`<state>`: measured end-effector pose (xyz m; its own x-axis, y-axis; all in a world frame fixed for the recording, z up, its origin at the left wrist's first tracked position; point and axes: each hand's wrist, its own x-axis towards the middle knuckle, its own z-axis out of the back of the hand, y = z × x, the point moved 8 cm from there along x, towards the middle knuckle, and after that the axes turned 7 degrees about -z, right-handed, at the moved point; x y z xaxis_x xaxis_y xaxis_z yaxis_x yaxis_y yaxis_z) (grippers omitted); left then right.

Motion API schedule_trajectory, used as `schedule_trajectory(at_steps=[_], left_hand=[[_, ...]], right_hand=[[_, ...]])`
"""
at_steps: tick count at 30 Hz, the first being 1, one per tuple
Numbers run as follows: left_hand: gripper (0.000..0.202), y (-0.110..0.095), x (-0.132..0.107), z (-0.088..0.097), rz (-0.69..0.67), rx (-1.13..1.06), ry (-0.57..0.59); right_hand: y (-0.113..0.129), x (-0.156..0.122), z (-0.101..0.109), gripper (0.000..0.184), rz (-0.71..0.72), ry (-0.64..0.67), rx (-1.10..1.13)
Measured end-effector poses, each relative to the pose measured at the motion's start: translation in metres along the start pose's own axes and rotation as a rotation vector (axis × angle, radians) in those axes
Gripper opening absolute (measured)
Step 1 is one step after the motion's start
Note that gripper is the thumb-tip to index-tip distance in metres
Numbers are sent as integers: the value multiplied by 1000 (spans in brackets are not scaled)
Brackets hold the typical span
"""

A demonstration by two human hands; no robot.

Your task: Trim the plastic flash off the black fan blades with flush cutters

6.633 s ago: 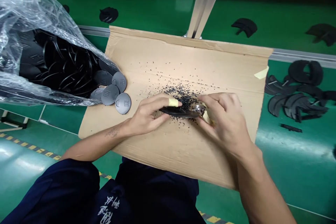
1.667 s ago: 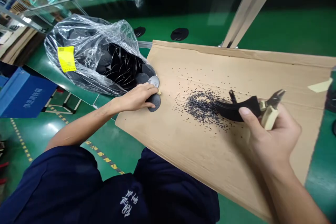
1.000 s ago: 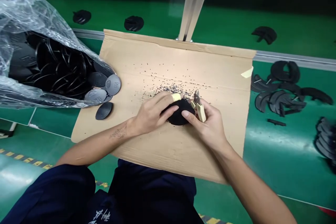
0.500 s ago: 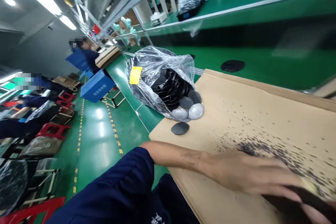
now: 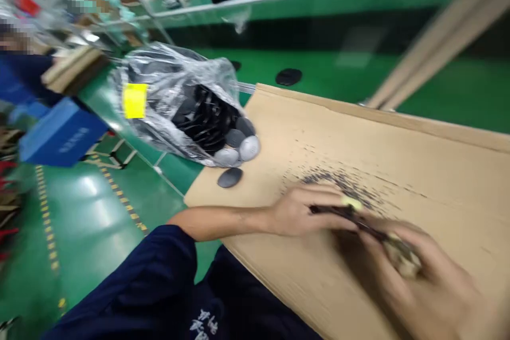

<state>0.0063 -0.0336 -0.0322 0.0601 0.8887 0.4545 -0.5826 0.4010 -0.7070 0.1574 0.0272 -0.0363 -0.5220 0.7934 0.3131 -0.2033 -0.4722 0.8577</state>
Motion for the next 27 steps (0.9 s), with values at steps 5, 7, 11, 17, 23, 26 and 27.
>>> schedule_trajectory(at_steps=[5,7,11,17,23,26,27], left_hand=[[21,-8,-3,18,-178,-84,-159],[23,-8,-4,16,-200,-84,-147],[30,-14,-8,10,-260,-86,-116],[31,-13,-7,9,-225,-117,-83],[25,-14,-9,11,-253,-123,-113],[24,-14,-10,11,-280,-116,-114],[24,-15,-10,11,-290,-114,-106]], right_hand=[[16,6,-1,14,39,48,-63],[15,4,-1,16,55,60,-49],[20,-3,-5,16,173,105,-32],[27,-6,-5,24,290,101,-95],[27,-8,-7,25,299,122,-69],[26,-8,-8,24,293,126,-54],[25,-8,-8,23,289,129,-54]])
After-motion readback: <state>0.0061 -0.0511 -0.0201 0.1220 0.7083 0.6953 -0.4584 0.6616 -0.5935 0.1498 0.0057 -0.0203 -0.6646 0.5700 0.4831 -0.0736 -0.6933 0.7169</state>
